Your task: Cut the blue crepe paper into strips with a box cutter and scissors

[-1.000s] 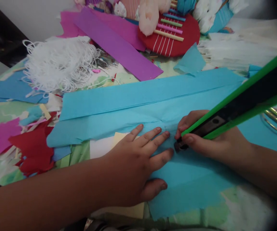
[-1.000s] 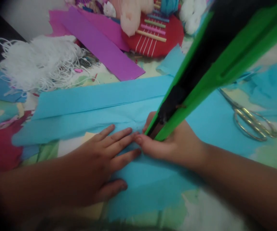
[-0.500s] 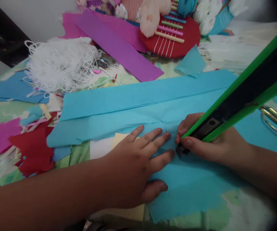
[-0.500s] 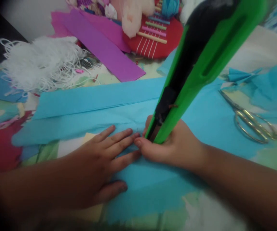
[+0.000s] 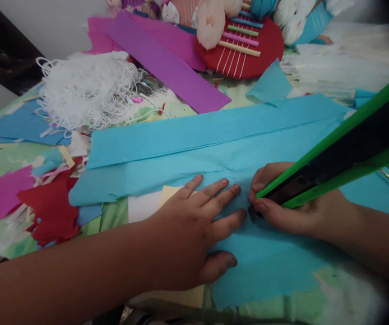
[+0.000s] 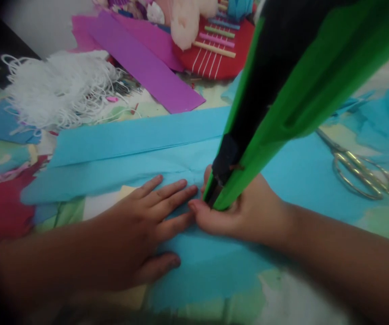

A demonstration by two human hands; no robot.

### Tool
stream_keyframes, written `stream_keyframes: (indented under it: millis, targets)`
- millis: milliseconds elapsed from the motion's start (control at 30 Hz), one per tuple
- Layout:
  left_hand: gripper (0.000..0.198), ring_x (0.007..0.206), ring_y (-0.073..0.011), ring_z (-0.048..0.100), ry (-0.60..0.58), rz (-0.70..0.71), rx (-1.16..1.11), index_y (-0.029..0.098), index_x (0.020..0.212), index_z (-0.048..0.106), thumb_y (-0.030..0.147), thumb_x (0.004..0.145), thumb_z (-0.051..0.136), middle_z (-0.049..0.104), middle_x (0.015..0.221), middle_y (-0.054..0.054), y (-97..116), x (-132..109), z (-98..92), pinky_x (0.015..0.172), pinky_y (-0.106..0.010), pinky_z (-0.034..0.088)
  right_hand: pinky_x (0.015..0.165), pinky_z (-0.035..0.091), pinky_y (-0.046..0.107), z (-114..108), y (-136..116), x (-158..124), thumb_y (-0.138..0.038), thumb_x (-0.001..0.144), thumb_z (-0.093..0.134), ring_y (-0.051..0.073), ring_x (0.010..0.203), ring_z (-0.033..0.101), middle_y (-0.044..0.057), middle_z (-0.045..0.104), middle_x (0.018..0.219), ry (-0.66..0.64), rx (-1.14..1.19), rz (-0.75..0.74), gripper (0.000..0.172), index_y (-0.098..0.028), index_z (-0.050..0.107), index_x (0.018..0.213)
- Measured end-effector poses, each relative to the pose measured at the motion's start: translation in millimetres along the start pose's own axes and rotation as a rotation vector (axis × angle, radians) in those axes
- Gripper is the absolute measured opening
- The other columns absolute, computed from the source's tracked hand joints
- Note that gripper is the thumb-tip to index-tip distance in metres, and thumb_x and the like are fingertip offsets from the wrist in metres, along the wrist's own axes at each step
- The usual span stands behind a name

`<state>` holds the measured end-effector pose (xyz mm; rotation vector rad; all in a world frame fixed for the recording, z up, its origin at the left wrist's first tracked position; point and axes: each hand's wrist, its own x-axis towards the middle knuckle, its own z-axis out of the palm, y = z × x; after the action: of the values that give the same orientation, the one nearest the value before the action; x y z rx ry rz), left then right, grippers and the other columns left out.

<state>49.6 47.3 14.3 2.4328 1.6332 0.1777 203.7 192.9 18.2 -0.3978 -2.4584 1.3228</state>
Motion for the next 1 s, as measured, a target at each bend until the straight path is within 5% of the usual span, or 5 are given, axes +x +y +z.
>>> stream_keyframes:
  millis: [433, 1000]
  targets:
    - [0.057, 0.131, -0.0336, 0.025, 0.001, -0.003, 0.021, 0.018, 0.132, 0.037, 0.048, 0.084, 0.044, 0.029, 0.142, -0.018, 1.2, 0.1, -0.4, 0.101, -0.058, 0.022, 0.044, 0.038, 0.024, 1.7, -4.4, 1.8, -0.034, 0.069, 0.061, 0.010, 0.046, 0.048, -0.003, 0.050, 0.051, 0.042, -0.100, 0.008, 0.027, -0.020, 0.042, 0.057]
    - [0.048, 0.130, -0.0365, 0.025, -0.014, 0.013, -0.008, 0.027, 0.128, 0.043, 0.047, 0.084, 0.046, 0.029, 0.142, -0.017, -0.2, 0.2, -3.7, 0.099, -0.062, 0.020, 0.044, 0.042, 0.023, -6.0, -2.0, 3.3, -0.049, 0.071, 0.060, 0.011, 0.049, 0.053, -0.001, 0.052, 0.053, -0.024, 0.161, 0.149, 0.036, -0.019, 0.046, 0.056]
